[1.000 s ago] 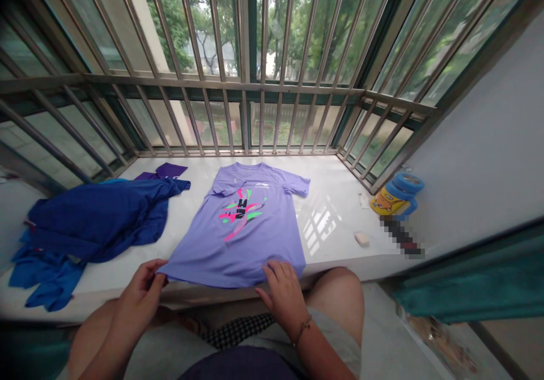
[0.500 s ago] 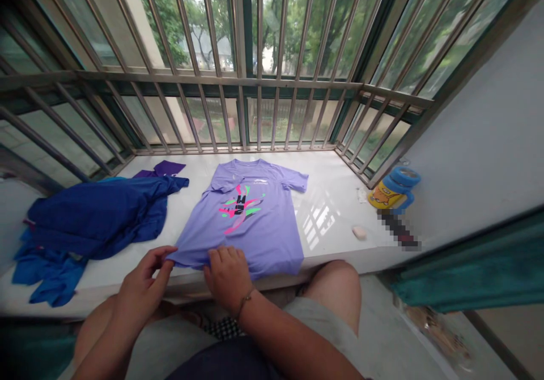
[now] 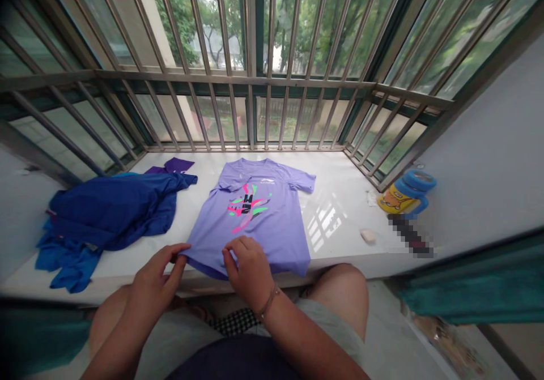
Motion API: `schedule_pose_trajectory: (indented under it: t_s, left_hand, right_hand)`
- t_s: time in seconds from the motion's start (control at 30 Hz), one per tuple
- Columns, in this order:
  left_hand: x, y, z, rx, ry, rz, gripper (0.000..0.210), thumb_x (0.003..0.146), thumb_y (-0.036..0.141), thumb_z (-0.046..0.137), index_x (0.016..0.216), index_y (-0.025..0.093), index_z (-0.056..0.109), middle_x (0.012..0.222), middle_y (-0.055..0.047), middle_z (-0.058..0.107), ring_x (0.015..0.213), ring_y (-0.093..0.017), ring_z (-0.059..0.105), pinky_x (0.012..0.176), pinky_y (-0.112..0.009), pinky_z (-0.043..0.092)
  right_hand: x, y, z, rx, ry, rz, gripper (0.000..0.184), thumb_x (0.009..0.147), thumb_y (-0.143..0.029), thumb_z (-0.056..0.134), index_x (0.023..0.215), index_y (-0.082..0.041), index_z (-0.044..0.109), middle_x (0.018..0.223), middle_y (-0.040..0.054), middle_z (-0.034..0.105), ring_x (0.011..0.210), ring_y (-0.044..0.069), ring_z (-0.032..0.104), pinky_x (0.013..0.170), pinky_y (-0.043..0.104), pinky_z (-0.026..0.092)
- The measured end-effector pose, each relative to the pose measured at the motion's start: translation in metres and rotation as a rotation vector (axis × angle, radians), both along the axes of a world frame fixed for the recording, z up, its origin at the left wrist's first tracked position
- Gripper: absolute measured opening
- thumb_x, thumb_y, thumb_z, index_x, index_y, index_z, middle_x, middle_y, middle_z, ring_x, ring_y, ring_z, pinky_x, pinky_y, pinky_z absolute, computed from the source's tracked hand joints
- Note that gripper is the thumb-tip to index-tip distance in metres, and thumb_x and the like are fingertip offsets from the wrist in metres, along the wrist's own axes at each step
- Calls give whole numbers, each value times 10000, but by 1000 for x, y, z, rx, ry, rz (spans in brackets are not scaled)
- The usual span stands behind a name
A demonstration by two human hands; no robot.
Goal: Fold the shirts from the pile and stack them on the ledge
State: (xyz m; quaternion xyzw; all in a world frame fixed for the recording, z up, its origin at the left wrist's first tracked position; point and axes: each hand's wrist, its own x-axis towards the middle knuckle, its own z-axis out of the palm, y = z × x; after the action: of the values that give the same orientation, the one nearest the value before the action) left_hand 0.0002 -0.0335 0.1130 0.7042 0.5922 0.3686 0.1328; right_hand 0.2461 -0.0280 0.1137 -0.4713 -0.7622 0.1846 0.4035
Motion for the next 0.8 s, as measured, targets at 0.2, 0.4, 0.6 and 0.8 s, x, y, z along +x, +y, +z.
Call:
schedule_pose_trajectory:
  t_s: [0.2, 0.4, 0.6, 0.8]
  left_hand:
    - [17, -2, 0, 35, 12, -111, 313, 1063, 363, 510, 1185, 247, 774, 1080, -83, 784, 1008, -250, 731, 947, -375, 592]
    - [31, -8, -12, 49, 84, -53, 306, 1053, 324, 510, 1243, 243, 736, 1030, -97, 764, 980, -270, 718, 959, -415, 571]
    - [51, -7, -40, -183, 109, 119, 638, 925, 267, 622, 1541, 161, 496, 1137, -119, 718, 951, -286, 731, 802, -380, 563]
    - [35, -5, -35, -481, 154, 192, 466, 919, 129, 542, 1356, 261, 632, 932, -55, 790, 827, -278, 766, 677, -307, 426]
  right_hand:
    - [-32, 3, -8, -8, -75, 106, 313, 1026, -255, 669, 1329, -210, 603, 1229, 100, 703, 1144, 256, 653, 1024, 405, 551]
    - [-38, 9, -15, -7, -189, -47, 281, 964, -68, 569, 1192, -208, 655, 1090, 66, 722, 1046, 225, 677, 959, 348, 547]
    - [-31, 0, -18, 105, -157, -81, 308, 972, -77, 530, 1225, -212, 643, 1063, 79, 720, 993, 245, 678, 939, 369, 534]
    - [-8, 0, -29, 108, -281, -24, 231, 996, -122, 626, 1192, -238, 665, 980, 54, 736, 913, 247, 676, 876, 364, 522]
